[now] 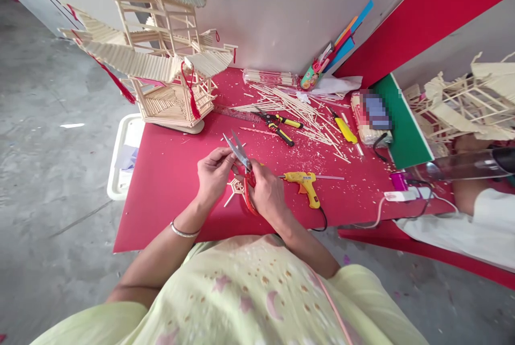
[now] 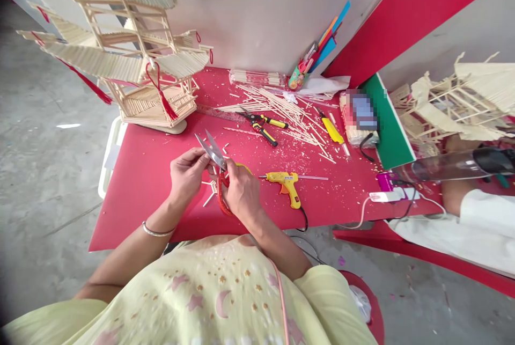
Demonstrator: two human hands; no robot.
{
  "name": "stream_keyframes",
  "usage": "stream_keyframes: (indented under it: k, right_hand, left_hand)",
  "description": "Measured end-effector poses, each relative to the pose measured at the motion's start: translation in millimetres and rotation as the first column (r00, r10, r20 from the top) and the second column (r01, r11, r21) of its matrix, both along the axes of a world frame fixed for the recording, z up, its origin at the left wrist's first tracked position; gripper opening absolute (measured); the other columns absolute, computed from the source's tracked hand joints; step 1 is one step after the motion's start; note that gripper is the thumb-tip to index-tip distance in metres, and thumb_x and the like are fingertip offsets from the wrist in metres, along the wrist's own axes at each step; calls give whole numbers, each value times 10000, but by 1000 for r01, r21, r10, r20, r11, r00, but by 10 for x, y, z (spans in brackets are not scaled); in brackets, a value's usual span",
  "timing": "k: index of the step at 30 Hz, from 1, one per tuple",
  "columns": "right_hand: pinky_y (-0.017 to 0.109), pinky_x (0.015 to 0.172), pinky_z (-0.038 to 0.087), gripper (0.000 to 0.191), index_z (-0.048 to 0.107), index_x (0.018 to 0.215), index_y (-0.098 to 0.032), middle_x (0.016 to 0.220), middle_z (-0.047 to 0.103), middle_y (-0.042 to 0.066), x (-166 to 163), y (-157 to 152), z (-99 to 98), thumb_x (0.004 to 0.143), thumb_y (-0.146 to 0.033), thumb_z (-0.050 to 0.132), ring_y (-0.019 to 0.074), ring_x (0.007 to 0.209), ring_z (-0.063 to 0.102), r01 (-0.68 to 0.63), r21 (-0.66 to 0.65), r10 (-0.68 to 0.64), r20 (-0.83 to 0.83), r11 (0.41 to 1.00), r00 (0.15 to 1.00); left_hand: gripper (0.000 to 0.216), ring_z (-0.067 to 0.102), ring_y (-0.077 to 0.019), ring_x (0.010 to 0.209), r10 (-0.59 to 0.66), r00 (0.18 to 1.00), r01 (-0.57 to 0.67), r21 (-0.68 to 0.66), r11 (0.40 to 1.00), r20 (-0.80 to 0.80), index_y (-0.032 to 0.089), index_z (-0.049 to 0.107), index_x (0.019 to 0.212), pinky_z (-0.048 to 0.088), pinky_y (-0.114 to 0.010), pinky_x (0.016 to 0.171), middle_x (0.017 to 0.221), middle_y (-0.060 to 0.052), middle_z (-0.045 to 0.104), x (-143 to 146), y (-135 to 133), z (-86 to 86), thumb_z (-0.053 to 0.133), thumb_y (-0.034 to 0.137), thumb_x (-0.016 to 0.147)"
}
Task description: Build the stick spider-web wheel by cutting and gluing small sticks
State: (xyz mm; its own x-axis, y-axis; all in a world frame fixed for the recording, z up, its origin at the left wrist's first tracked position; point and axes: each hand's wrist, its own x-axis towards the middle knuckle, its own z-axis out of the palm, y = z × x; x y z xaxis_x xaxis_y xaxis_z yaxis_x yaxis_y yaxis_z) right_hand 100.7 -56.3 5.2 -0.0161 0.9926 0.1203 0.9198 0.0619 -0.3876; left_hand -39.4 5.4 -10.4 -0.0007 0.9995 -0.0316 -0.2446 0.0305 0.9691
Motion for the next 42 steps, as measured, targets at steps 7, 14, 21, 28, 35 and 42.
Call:
stream_keyframes:
  k: [7, 14, 21, 28, 35, 42]
  right_hand:
    - [286, 701, 429, 413, 532, 1396, -204, 1072, 747, 91, 43, -12, -8, 1018, -363, 488, 229, 895, 698, 7, -64, -8, -3, 998, 1000]
    - [266, 689, 400, 372, 576, 1335, -201, 983, 754, 73, 51, -41, 4, 1004, -307, 443, 207, 850, 687, 34, -99, -40, -67, 995, 997]
    - [250, 624, 360, 345, 632, 1263, -203, 847, 750, 41, 47, -66, -46, 980, -299, 460, 180, 720, 670, 61, -71, -69, -112, 996, 991]
    - [259, 611, 376, 377, 653, 1290, -220, 741, 734, 23, 150, -19, -56, 992, -378, 483, 182, 621, 655, 149, 0, -148, -148, 989, 978]
    - [277, 686, 437, 413, 600, 1349, -244, 927, 775, 57, 276, 115, 89, 1008, -457, 505, 225, 789, 710, 87, -49, -94, -158, 995, 983]
    - [309, 860, 488, 522, 529, 1459, -223, 1133, 740, 95, 298, 68, 137, 989, -446, 567, 240, 1012, 687, -167, -67, 148, -219, 984, 964]
  left_hand:
    - [184, 683, -153, 789, 70, 995, -66, 58, 996, -73, 198, 815, 919, 545, -275, 769, 880, -49, 771, 37, -30, -38, 801, 356, 826]
    - [186, 648, -125, 718, 96, 995, -94, 69, 993, -35, 194, 830, 917, 514, -251, 696, 878, -52, 772, 100, -73, -8, 815, 349, 816]
    - [209, 616, -111, 656, 105, 994, -105, 12, 994, -2, 194, 837, 915, 495, -238, 637, 811, -42, 767, 133, -86, 16, 841, 357, 785]
    - [280, 628, -114, 669, 107, 994, -107, -48, 993, -11, 184, 836, 925, 498, -234, 630, 840, -55, 783, 119, -39, 9, 869, 386, 735]
    - [286, 552, -85, 571, 51, 998, -55, -99, 994, -49, 171, 828, 896, 426, -217, 529, 697, -24, 718, -87, 102, -60, 896, 360, 692]
    - [275, 529, -84, 551, -143, 989, 145, -83, 986, 25, 172, 804, 834, 416, -218, 519, 648, -14, 657, -297, 251, -49, 918, 359, 667]
